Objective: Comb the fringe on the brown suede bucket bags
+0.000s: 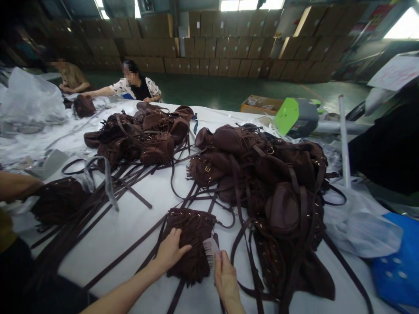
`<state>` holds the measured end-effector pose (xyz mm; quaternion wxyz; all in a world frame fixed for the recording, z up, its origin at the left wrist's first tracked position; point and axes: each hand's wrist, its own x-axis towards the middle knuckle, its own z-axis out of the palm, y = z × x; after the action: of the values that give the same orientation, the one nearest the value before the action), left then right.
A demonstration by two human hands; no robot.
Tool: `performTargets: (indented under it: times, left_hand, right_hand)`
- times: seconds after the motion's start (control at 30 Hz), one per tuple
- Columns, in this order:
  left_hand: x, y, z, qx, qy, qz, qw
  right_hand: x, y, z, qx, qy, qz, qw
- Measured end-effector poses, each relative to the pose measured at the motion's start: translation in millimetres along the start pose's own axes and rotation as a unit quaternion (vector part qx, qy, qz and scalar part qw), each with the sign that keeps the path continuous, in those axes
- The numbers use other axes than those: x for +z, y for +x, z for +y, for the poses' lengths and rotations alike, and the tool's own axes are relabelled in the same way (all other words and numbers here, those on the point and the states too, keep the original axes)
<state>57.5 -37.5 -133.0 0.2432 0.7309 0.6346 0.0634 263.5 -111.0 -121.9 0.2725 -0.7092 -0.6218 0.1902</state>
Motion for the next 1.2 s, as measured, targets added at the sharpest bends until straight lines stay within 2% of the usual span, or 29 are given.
performTargets:
  times: [0.07,0.1,0.17,0.23,0.33,0.4,0.47,0.53,0.63,0.73,0.8,0.87,0.97,1.03,1.1,1.2]
  left_hand:
    - [9.1,2.4,-1.2,0.026,0.061,0.015,0.998]
    - [14.2,4.3,-3.0,0.046,0.081,0.030,0.995]
    - [22.7,11.6,-10.1,0.099,0.092,0.068,0.989]
    - [26.1,25.1,-21.2,0.159,0.077,0.092,0.980]
    - [20.1,50.7,-39.1,0.234,0.049,0.072,0.968]
    - [14.0,62.1,-48.7,0.252,0.053,0.030,0.966]
    - [11.3,61.6,-56.7,0.243,0.074,-0.027,0.967]
    - [13.5,46.3,-65.4,0.233,0.086,-0.086,0.965]
    - [20.7,1.6,-83.7,0.210,0.035,-0.130,0.968]
    - [22.7,-47.8,-105.8,0.164,-0.103,-0.128,0.973]
    - [17.4,-72.3,-117.4,0.147,-0.185,-0.112,0.965]
    - [7.3,-88.2,-122.9,0.145,-0.206,-0.083,0.964]
    - [-9.1,-104.5,-119.1,0.161,-0.139,-0.001,0.977]
    - [-15.8,-115.7,-111.1,0.175,-0.096,0.067,0.978]
    - [-18.2,-127.9,-102.4,0.182,-0.082,0.129,0.971]
    - [-21.2,-142.3,-95.7,0.183,-0.088,0.175,0.963]
  right_hand:
    - [24.1,-19.7,-0.1,0.081,0.034,0.012,0.996]
    - [38.5,-29.5,0.2,0.101,0.044,0.030,0.993]
    - [69.7,-46.5,2.0,0.077,0.041,0.087,0.992]
    - [99.5,-57.7,4.9,0.014,0.014,0.139,0.990]
    - [130.8,-63.1,8.5,-0.002,-0.011,0.172,0.985]
    - [140.1,-61.6,9.5,-0.008,-0.041,0.186,0.982]
    - [141.6,-58.4,10.0,-0.023,-0.069,0.197,0.978]
    - [137.4,-56.0,11.5,-0.034,-0.073,0.185,0.979]
    - [122.3,-57.7,15.5,-0.037,-0.061,0.149,0.986]
    - [95.0,-65.0,13.3,-0.021,-0.068,0.128,0.989]
    - [71.4,-68.1,0.4,0.023,-0.058,0.099,0.993]
    - [49.6,-65.9,-23.5,0.048,-0.023,0.048,0.997]
    - [35.7,-55.4,-70.4,-0.003,0.003,-0.029,1.000]
    - [43.1,-52.3,-98.4,-0.026,-0.018,-0.048,0.998]
    - [60.4,-58.5,-116.7,-0.028,-0.018,-0.065,0.997]
    - [90.0,-82.5,-122.6,-0.016,0.095,-0.101,0.990]
